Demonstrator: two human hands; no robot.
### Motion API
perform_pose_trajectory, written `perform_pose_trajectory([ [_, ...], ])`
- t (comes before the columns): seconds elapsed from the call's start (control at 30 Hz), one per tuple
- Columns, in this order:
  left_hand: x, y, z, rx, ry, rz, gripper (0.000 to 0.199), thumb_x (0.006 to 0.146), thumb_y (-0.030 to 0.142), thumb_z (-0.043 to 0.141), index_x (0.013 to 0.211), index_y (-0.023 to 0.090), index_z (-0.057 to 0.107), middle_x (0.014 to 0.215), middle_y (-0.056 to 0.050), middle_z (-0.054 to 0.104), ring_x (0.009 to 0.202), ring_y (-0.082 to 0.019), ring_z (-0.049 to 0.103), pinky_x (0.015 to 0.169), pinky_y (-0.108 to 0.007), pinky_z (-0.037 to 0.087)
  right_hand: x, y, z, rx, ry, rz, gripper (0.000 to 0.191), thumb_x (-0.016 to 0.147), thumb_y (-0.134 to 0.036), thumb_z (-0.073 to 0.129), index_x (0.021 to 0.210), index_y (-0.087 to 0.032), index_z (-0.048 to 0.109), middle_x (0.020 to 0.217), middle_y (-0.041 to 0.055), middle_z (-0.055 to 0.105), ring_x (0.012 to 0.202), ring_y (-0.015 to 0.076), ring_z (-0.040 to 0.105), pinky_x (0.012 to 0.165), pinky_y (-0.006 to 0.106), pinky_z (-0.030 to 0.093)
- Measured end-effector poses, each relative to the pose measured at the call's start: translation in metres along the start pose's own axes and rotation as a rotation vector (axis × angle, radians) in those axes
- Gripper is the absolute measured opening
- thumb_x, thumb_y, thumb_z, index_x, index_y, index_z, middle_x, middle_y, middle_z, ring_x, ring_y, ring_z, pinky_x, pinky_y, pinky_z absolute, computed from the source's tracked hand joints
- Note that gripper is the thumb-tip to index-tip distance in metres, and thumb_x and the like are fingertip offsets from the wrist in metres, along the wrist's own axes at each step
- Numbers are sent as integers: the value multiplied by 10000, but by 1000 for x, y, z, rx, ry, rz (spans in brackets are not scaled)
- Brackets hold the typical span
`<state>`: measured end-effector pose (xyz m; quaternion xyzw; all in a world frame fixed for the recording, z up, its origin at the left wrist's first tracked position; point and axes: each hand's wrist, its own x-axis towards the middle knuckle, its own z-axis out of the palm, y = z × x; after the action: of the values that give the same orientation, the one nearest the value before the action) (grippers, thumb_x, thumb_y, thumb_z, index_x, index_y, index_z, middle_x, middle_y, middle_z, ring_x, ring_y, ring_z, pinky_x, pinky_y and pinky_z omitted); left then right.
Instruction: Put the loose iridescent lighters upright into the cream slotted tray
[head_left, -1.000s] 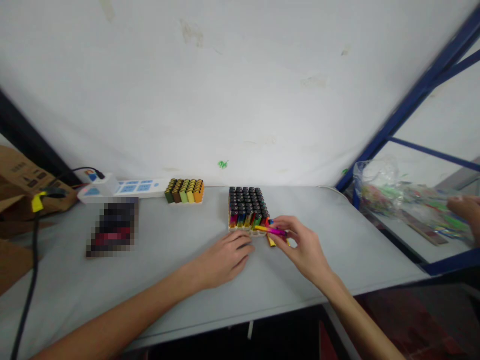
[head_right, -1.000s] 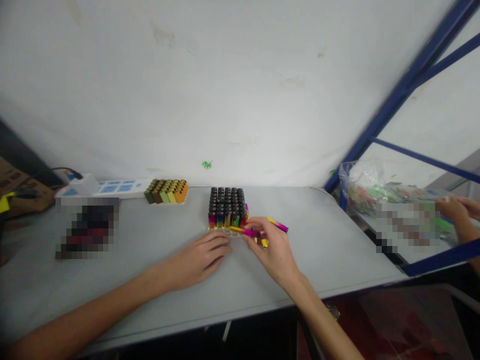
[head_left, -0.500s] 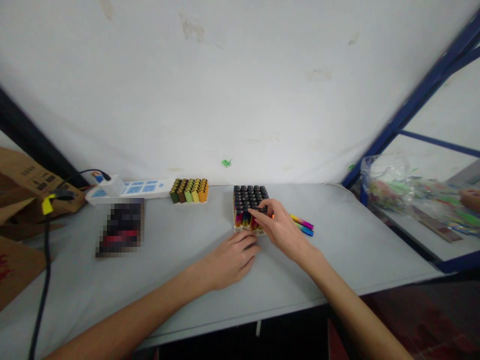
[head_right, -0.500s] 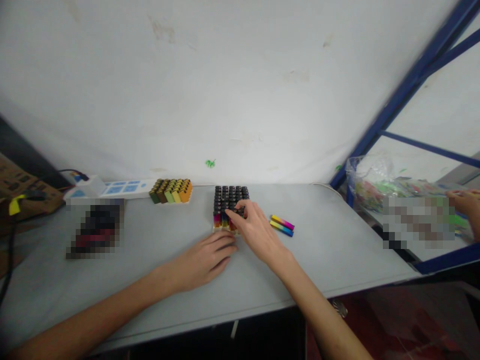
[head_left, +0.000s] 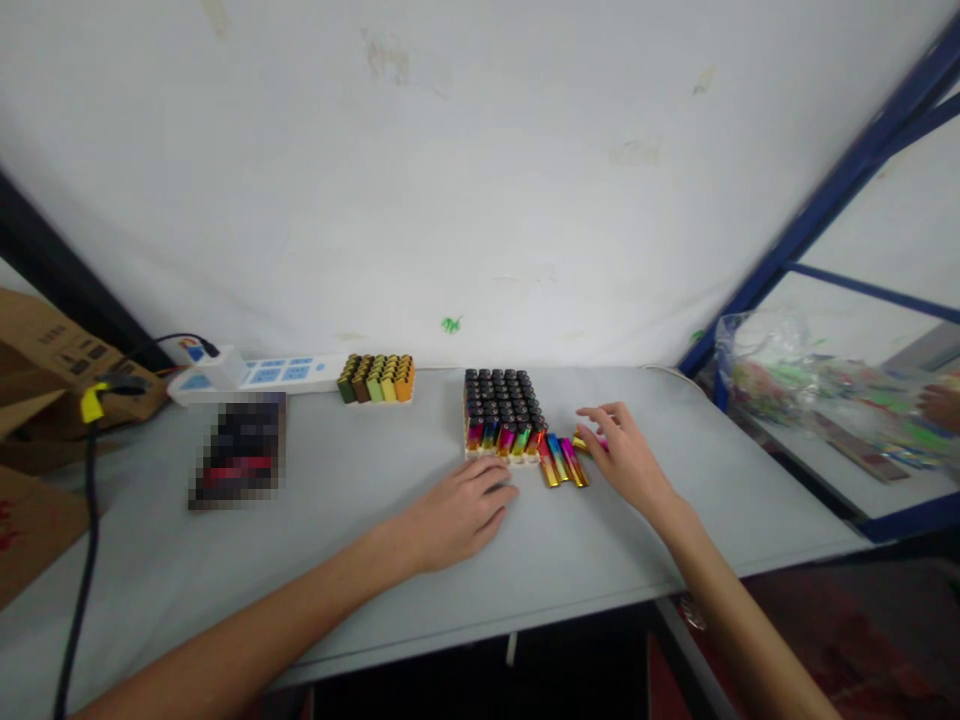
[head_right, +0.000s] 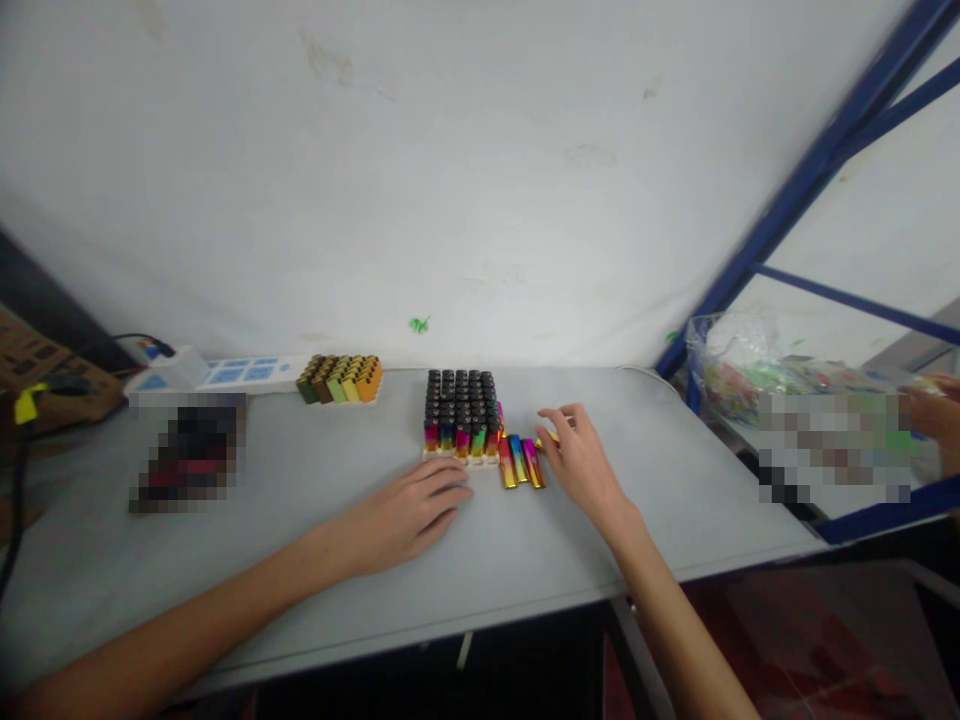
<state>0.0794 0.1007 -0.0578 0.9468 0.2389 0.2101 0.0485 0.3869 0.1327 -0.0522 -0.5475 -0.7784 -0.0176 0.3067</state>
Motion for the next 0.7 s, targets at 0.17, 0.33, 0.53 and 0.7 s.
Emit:
perform_pose_trajectory([
  [0.17, 1, -2, 1, -8, 3, -2, 196, 1034, 162, 583, 1197, 156, 692, 1242, -131, 679, 1300, -291, 576, 1162, -461, 500, -17, -9, -1, 5, 72, -53, 253, 1042, -380, 605, 1217, -222, 696, 1167, 142, 651, 1066, 315, 679, 964, 523, 592],
  [0.33, 2, -4, 2, -1, -2, 4, 197, 1030, 144, 580, 1193, 146, 690, 1224, -131, 676, 1287, -294, 570, 1175, -470, 487, 6, -62, -4, 85, 120, -271, 167, 1034, -278, 649, 1192, -232, 681, 1152, 123, 671, 1076, 286, 652, 956, 468, 566],
  [0.53, 3, -3, 0, -6, 1, 3, 197, 1031, 133, 569, 1187, 164, 686, 1218, -119, 679, 1279, -282, 569, 1182, -474, 479, 39, -86, 19, 0, 24, -356, 293, 921, -257, 813, 1171, -207, 670, 1239, 139, 680, 1151, 326, 603, 948, 491, 532],
  [0.7, 3, -1, -1, -19, 7, -1, 178, 1032, 151, 574, 1167, 178, 688, 1211, -113, 681, 1251, -277, 581, 1154, -463, 500, 46, -78, 26, 113, 32, -344, 204, 914, -174, 809, 1054, -219, 668, 1131, 87, 721, 1061, 279, 646, 914, 434, 511],
])
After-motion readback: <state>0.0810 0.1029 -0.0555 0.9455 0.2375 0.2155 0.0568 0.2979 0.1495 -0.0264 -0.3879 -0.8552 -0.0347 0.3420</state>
